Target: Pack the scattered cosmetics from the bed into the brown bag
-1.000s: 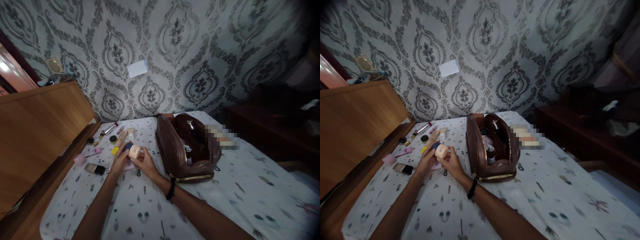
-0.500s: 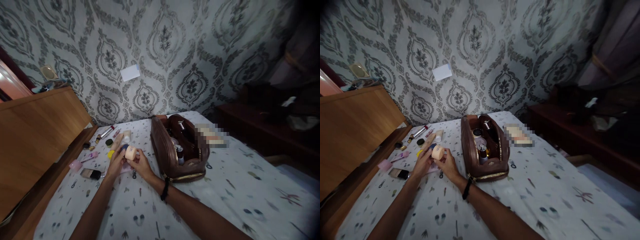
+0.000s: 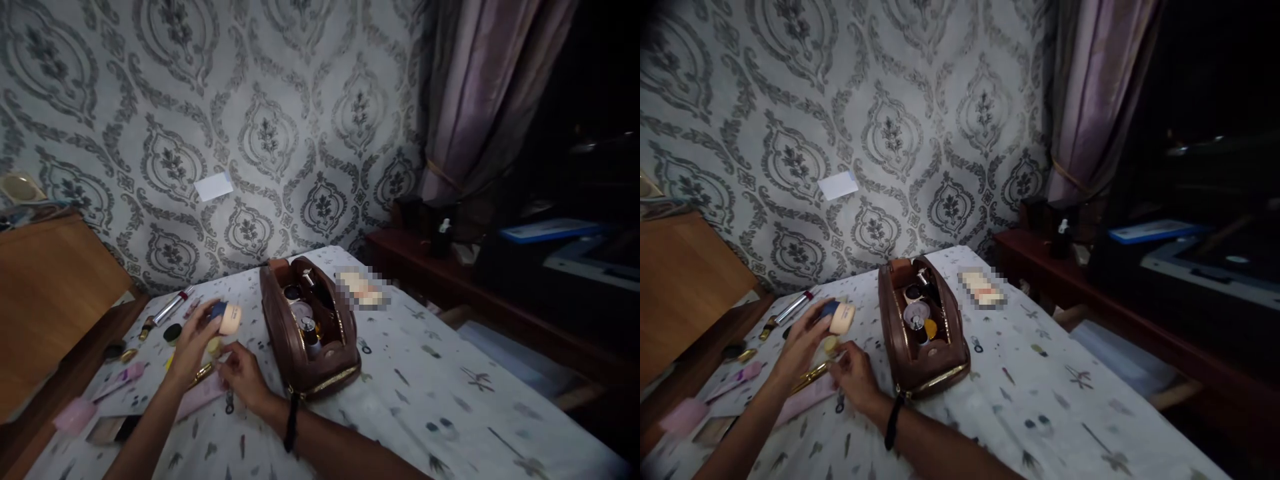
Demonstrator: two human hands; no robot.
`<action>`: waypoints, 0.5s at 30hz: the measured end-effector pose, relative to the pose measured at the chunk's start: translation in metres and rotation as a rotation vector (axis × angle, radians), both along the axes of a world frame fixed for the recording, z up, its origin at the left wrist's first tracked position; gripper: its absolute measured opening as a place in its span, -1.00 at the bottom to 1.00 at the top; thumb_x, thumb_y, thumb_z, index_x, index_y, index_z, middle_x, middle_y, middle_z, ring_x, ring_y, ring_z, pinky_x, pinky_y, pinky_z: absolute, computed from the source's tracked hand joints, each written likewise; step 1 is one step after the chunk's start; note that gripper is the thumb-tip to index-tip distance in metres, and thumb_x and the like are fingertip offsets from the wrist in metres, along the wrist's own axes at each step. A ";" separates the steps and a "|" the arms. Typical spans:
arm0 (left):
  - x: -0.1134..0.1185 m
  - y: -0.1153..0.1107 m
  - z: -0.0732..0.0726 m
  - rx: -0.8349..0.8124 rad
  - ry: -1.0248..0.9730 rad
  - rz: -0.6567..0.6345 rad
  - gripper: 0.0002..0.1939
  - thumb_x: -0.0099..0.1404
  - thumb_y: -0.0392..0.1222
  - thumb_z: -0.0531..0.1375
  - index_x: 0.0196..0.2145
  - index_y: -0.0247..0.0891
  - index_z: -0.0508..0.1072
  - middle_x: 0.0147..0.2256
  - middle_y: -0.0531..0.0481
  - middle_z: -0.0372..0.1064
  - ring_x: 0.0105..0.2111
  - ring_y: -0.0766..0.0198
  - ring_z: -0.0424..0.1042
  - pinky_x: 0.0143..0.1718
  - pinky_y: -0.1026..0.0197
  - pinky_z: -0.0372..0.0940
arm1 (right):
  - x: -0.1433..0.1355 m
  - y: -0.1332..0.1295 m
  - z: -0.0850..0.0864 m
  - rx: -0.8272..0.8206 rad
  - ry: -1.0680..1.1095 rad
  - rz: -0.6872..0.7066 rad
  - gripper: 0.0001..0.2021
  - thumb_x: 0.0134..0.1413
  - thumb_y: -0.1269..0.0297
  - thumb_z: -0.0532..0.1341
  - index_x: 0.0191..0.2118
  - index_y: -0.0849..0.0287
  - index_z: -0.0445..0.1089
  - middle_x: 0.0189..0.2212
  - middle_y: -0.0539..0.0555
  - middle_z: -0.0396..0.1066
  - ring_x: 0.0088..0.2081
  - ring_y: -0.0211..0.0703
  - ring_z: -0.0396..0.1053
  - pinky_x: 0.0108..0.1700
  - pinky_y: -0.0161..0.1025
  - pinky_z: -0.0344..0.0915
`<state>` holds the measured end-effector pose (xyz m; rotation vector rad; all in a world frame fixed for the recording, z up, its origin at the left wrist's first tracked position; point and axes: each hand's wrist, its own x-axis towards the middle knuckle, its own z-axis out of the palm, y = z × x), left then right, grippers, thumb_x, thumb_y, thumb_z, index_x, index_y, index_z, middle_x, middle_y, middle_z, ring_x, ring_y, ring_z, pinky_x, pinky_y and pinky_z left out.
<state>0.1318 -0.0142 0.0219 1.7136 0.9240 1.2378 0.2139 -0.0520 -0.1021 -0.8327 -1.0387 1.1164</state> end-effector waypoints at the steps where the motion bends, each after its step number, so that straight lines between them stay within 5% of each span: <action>1: 0.006 0.001 0.008 -0.005 0.002 -0.008 -0.51 0.15 0.09 0.32 0.00 -0.14 0.47 0.02 -0.17 0.44 -0.02 -0.06 0.46 -0.23 0.09 0.47 | 0.000 0.000 0.000 -0.001 0.001 0.006 -0.66 -0.01 0.03 0.32 -0.20 0.15 0.35 -0.58 -0.18 0.21 -0.65 -0.40 0.22 -0.63 -0.43 0.21; 8: 0.063 0.016 0.062 0.108 0.005 -0.148 -0.40 0.07 0.02 0.36 0.03 -0.23 0.38 0.00 -0.16 0.44 0.04 0.00 0.41 -0.01 0.03 0.37 | 0.001 -0.002 0.005 -0.074 -0.044 0.017 -0.66 0.00 0.03 0.32 -0.22 0.17 0.35 -0.59 -0.18 0.24 -0.67 -0.41 0.23 -0.63 -0.44 0.12; 15: 0.118 0.037 0.079 0.215 0.114 -0.297 -0.41 0.09 -0.06 0.37 0.06 -0.23 0.36 0.01 -0.17 0.41 0.06 0.02 0.39 0.00 0.08 0.34 | 0.002 -0.005 0.007 -0.084 -0.042 0.001 -0.71 0.00 0.08 0.31 -0.25 0.17 0.35 -0.60 -0.19 0.18 -0.66 -0.39 0.24 -0.62 -0.44 0.11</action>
